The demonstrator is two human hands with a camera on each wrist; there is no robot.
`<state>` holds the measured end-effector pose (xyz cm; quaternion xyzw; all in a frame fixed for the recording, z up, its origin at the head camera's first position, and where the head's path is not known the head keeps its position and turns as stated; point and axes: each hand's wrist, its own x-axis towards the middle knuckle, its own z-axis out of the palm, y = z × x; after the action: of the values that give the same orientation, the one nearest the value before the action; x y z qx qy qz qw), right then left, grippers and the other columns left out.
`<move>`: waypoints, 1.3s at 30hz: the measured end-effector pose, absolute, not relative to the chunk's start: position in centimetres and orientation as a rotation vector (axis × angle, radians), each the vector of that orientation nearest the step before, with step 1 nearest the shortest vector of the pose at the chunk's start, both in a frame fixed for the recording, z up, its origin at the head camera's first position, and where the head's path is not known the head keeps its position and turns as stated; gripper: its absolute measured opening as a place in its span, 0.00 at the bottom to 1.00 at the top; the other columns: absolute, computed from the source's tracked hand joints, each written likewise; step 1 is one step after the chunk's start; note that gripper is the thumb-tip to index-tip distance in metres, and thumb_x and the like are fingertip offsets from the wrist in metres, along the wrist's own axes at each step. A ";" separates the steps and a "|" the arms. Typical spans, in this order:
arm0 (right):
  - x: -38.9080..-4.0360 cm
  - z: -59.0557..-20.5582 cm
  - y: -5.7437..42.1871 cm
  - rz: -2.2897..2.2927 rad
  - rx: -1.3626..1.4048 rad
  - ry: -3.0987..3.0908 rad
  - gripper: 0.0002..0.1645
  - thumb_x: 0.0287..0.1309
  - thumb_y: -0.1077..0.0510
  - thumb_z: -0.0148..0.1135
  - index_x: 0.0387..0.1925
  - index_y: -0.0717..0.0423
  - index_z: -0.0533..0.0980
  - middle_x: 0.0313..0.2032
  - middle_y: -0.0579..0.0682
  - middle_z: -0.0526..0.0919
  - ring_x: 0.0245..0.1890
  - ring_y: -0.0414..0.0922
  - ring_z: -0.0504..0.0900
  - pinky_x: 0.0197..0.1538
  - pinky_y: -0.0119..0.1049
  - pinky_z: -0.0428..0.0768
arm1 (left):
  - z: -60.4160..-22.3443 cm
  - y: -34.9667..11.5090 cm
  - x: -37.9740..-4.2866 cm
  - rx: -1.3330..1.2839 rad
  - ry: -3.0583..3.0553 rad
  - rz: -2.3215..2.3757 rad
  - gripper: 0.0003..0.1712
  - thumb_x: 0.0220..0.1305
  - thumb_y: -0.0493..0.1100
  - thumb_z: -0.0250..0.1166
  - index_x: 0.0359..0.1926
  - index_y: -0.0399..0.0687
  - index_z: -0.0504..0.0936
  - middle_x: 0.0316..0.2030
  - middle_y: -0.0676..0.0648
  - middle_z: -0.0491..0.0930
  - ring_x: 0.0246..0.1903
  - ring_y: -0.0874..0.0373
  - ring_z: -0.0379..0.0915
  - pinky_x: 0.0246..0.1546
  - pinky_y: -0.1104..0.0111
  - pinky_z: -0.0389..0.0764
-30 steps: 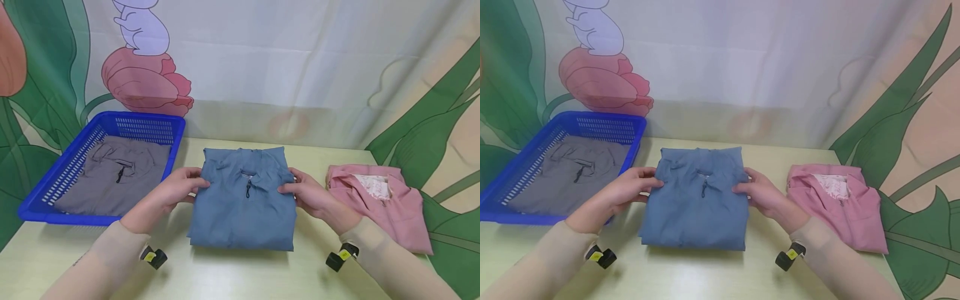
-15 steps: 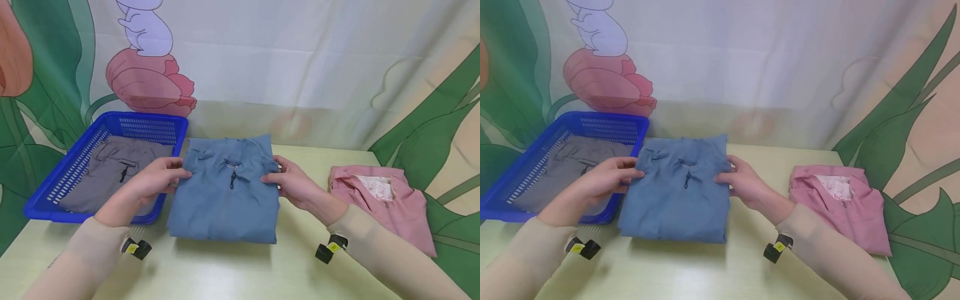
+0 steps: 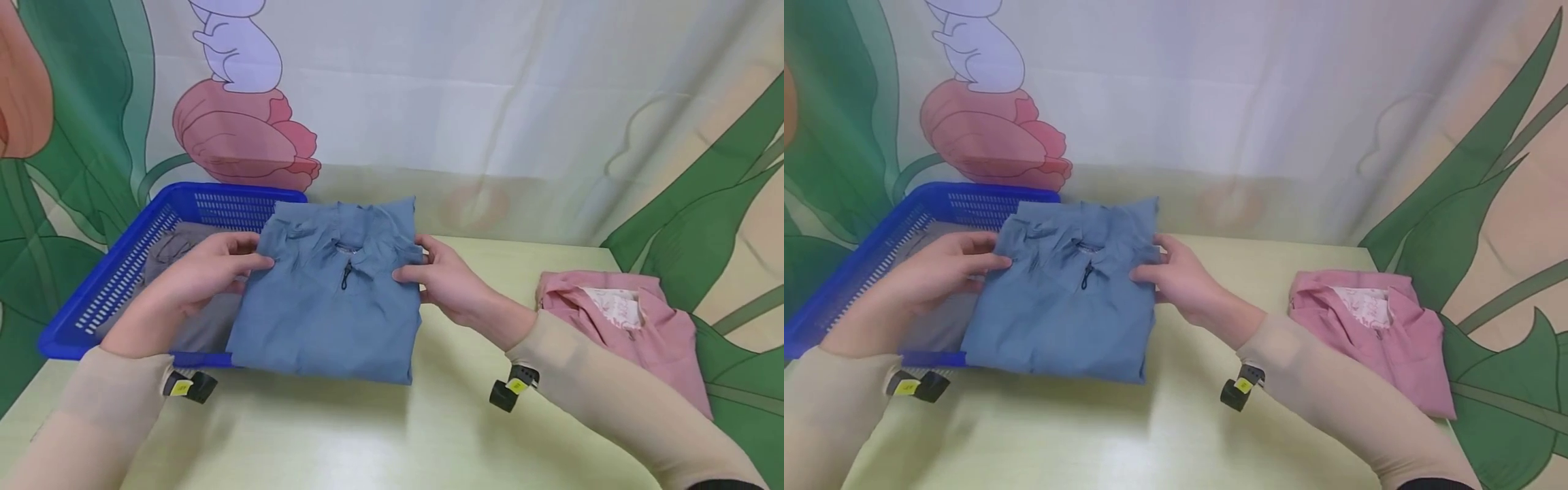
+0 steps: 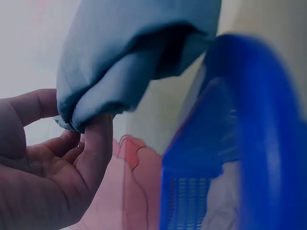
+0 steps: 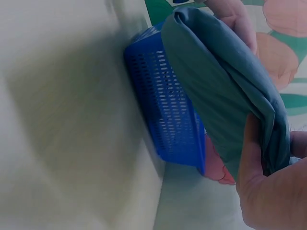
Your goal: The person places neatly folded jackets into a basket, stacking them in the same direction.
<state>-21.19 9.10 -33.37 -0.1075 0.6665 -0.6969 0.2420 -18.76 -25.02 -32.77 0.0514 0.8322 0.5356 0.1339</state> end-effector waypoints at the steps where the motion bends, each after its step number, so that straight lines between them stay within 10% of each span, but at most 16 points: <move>1: -21.2 -33.1 8.9 -1.906 -0.298 1.828 0.39 0.64 0.71 0.59 0.74 0.58 0.58 0.64 0.61 0.73 0.61 0.54 0.77 0.57 0.53 0.81 | -32.5 -25.2 -18.8 0.154 2.428 1.550 0.23 0.76 0.41 0.60 0.66 0.34 0.70 0.38 0.49 0.70 0.34 0.59 0.67 0.36 0.67 0.77; 8: -21.3 -31.4 7.3 -1.875 -0.331 1.911 0.34 0.65 0.70 0.61 0.69 0.59 0.63 0.59 0.61 0.76 0.55 0.54 0.80 0.52 0.50 0.84 | -31.2 -26.1 -18.9 0.146 2.525 1.502 0.21 0.76 0.42 0.60 0.63 0.34 0.72 0.33 0.52 0.70 0.26 0.60 0.65 0.28 0.69 0.75; 22: -22.6 -31.2 1.8 -1.826 -0.334 1.940 0.36 0.67 0.71 0.60 0.72 0.62 0.58 0.62 0.62 0.73 0.59 0.56 0.78 0.52 0.51 0.84 | -29.7 -29.8 -19.5 0.162 2.773 1.200 0.24 0.78 0.43 0.57 0.66 0.34 0.72 0.54 0.39 0.75 0.46 0.52 0.70 0.39 0.67 0.77; 30: -23.8 -32.3 -1.3 -1.776 -0.349 2.039 0.37 0.67 0.68 0.61 0.73 0.62 0.58 0.61 0.61 0.72 0.59 0.53 0.77 0.50 0.46 0.85 | -29.1 -31.5 -20.6 0.120 2.830 1.020 0.28 0.79 0.44 0.54 0.69 0.29 0.65 0.62 0.29 0.67 0.57 0.35 0.64 0.56 0.41 0.71; 39: -24.3 -33.2 -3.7 -1.801 -0.338 2.075 0.40 0.67 0.69 0.62 0.76 0.63 0.57 0.65 0.61 0.69 0.59 0.51 0.74 0.51 0.47 0.84 | -28.7 -33.7 -21.2 0.121 2.843 0.933 0.31 0.79 0.43 0.51 0.71 0.24 0.60 0.64 0.24 0.64 0.60 0.30 0.61 0.61 0.34 0.65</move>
<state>-24.34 -3.74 -33.20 -0.1202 0.7365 -0.6393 0.1858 -21.15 -33.66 -28.67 0.0402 0.9468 0.3109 0.0735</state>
